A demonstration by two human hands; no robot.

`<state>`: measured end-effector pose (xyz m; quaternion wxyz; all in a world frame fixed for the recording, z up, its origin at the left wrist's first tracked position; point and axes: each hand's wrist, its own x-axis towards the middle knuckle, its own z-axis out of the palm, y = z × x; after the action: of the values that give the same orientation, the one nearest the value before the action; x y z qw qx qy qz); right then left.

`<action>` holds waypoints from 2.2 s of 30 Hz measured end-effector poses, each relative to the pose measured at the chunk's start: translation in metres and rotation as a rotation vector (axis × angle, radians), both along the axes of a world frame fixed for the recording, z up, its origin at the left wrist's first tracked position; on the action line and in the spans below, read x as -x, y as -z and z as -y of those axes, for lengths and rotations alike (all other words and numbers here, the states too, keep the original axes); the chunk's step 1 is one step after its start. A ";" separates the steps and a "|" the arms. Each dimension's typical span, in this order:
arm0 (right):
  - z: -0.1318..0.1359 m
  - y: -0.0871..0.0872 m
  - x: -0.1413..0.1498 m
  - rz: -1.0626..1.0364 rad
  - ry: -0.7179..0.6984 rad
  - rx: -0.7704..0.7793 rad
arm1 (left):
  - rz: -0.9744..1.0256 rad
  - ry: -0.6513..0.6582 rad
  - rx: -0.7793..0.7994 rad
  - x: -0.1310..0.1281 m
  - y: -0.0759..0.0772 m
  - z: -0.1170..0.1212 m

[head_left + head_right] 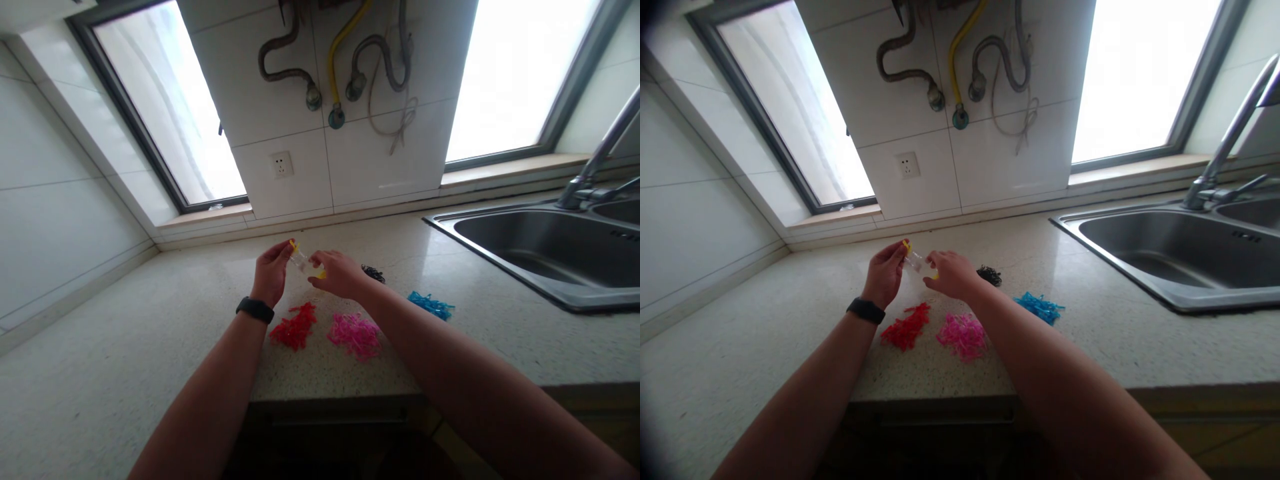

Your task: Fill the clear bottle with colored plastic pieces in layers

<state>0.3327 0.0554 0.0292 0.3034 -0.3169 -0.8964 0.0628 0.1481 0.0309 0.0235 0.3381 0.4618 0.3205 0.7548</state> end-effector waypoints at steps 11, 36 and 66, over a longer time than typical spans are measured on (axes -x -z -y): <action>-0.001 0.000 -0.002 0.004 0.025 0.004 | -0.154 -0.014 0.025 0.001 -0.001 0.005; -0.004 0.001 -0.004 -0.009 0.063 0.037 | -0.362 -0.061 0.011 -0.001 -0.007 0.016; -0.011 0.007 -0.003 0.017 -0.100 0.194 | -0.553 -0.171 0.079 0.006 0.003 0.010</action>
<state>0.3361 0.0661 0.0225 0.2600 -0.3001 -0.9034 0.1619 0.1422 0.0209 0.0204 0.1907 0.6077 0.4676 0.6130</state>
